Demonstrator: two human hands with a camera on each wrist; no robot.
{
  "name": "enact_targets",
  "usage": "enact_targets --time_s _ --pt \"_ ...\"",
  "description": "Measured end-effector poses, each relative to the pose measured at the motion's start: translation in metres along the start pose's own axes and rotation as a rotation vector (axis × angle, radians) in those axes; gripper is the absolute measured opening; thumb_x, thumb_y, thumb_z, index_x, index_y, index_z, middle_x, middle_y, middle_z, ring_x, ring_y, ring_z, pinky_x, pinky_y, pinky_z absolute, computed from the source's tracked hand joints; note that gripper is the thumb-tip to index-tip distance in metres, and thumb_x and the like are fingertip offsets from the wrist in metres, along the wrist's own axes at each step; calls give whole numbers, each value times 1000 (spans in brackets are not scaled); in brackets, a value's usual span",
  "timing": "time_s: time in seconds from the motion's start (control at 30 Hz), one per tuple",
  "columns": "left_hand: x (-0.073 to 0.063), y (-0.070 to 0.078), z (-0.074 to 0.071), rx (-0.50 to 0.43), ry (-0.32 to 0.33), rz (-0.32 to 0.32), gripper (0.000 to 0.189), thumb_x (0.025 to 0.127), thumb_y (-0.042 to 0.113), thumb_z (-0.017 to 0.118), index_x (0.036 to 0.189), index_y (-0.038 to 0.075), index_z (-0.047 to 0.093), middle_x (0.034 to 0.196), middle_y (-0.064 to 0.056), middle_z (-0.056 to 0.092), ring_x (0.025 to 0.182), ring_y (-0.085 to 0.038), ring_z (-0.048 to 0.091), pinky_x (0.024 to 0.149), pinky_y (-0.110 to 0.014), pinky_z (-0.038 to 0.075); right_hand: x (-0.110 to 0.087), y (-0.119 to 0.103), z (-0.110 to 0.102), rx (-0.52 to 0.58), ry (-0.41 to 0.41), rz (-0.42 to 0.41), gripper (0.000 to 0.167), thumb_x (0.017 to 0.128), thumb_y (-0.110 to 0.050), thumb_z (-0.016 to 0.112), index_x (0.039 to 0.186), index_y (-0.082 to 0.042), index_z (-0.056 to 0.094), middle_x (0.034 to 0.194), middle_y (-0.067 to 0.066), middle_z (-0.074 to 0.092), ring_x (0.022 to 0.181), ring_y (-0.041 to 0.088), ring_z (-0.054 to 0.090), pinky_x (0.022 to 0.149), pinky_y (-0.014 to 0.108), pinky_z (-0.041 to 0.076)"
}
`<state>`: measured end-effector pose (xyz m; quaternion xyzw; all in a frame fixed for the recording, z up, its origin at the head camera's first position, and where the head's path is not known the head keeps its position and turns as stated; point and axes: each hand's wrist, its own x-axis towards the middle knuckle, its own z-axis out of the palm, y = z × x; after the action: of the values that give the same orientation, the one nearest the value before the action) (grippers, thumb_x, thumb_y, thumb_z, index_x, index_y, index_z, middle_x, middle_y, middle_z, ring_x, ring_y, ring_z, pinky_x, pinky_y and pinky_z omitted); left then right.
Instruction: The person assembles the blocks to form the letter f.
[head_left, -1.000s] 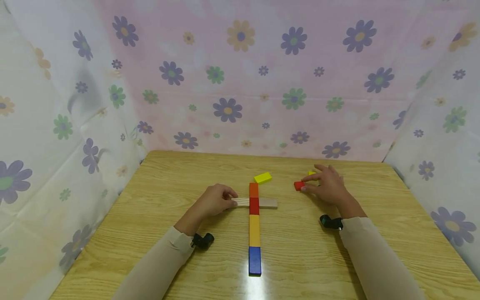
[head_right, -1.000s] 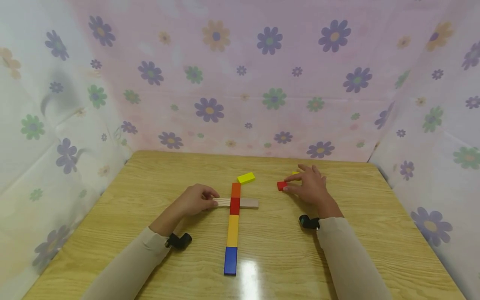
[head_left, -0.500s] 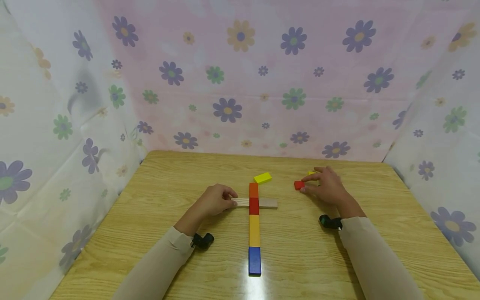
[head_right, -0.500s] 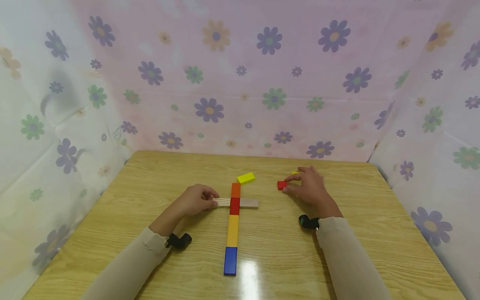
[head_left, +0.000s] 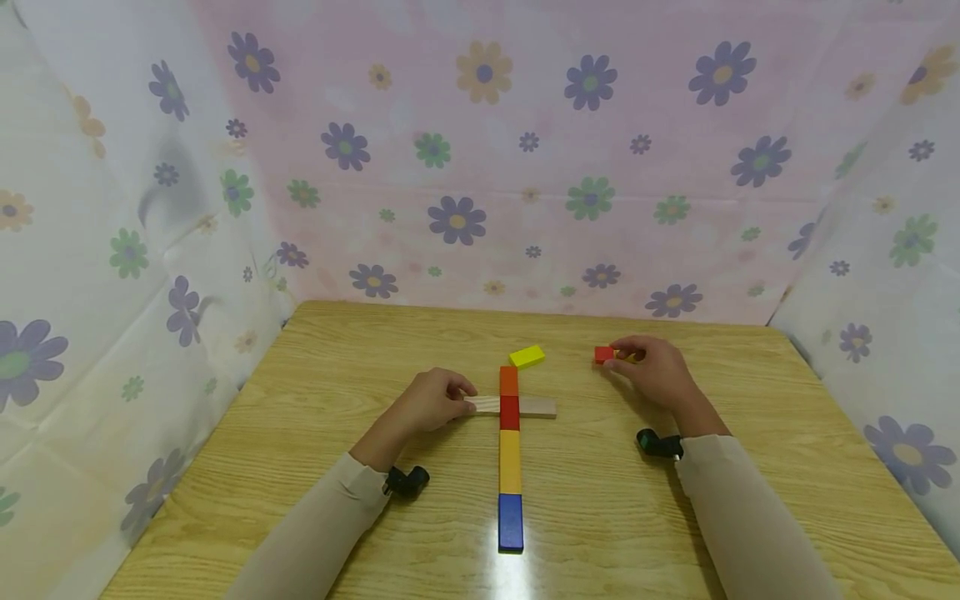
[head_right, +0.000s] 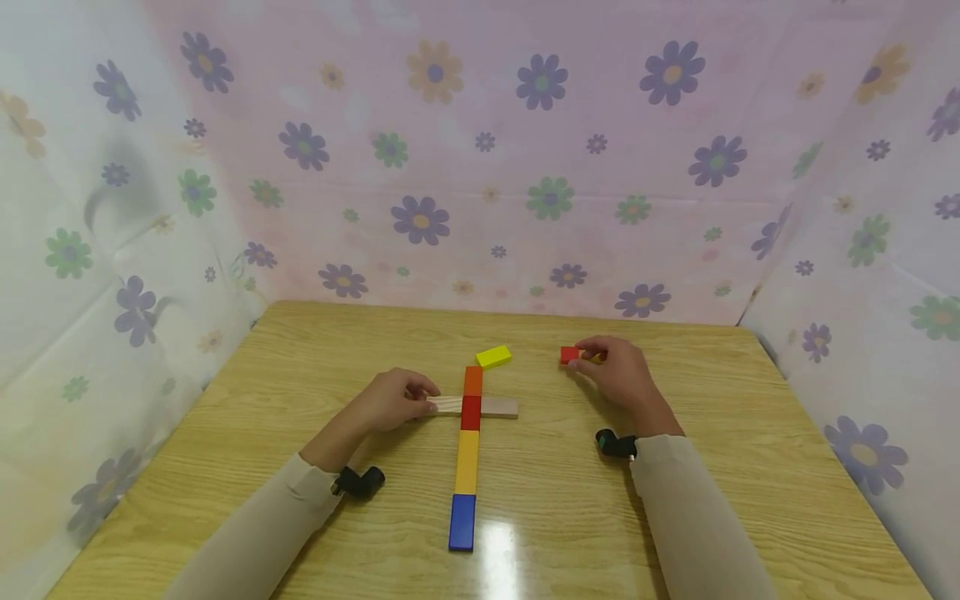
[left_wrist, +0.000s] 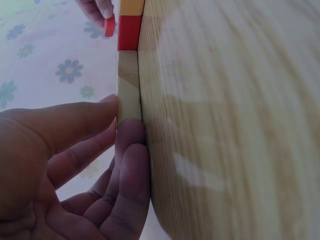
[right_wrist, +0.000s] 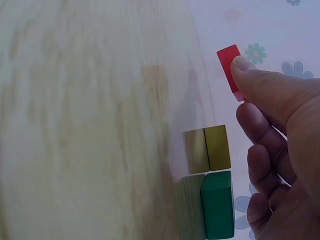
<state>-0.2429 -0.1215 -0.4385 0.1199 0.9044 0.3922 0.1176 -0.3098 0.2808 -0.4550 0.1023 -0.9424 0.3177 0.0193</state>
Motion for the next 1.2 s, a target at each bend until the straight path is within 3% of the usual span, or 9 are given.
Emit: enact_targets --time_s 0.17,0.33,0.73,0.93,1.2 --pt "1 0 0 4 -1 0 20 93 18 78 112 13 78 86 -2 66 66 -15 56 59 -27 49 5 -3 3 11 24 -15 41 97 -41 72 129 -15 71 106 4 69 89 25 55 73 36 48" --pt "2 -1 0 12 -1 5 20 93 18 78 112 13 78 86 -1 66 67 -15 56 59 -27 48 11 -10 7 12 30 -22 40 97 -39 73 128 -14 72 102 6 67 79 25 51 62 33 42" --pt "3 -4 0 20 3 7 20 93 19 78 112 15 78 87 -1 66 68 -16 56 60 -28 48 25 -27 21 69 8 15 38 95 -38 76 125 -15 73 100 6 68 76 25 54 63 34 45" --pt "2 -4 1 29 6 8 20 93 20 79 112 15 78 88 -1 66 70 -16 56 61 -28 48 24 -37 27 92 1 39 37 96 -38 75 126 -16 73 104 5 69 93 27 60 73 36 51" --pt "2 -3 1 25 5 6 20 93 20 79 112 15 78 88 -1 66 71 -16 57 61 -28 48 23 -45 34 113 -27 53 40 97 -36 74 129 -11 71 109 9 72 99 28 64 88 43 54"
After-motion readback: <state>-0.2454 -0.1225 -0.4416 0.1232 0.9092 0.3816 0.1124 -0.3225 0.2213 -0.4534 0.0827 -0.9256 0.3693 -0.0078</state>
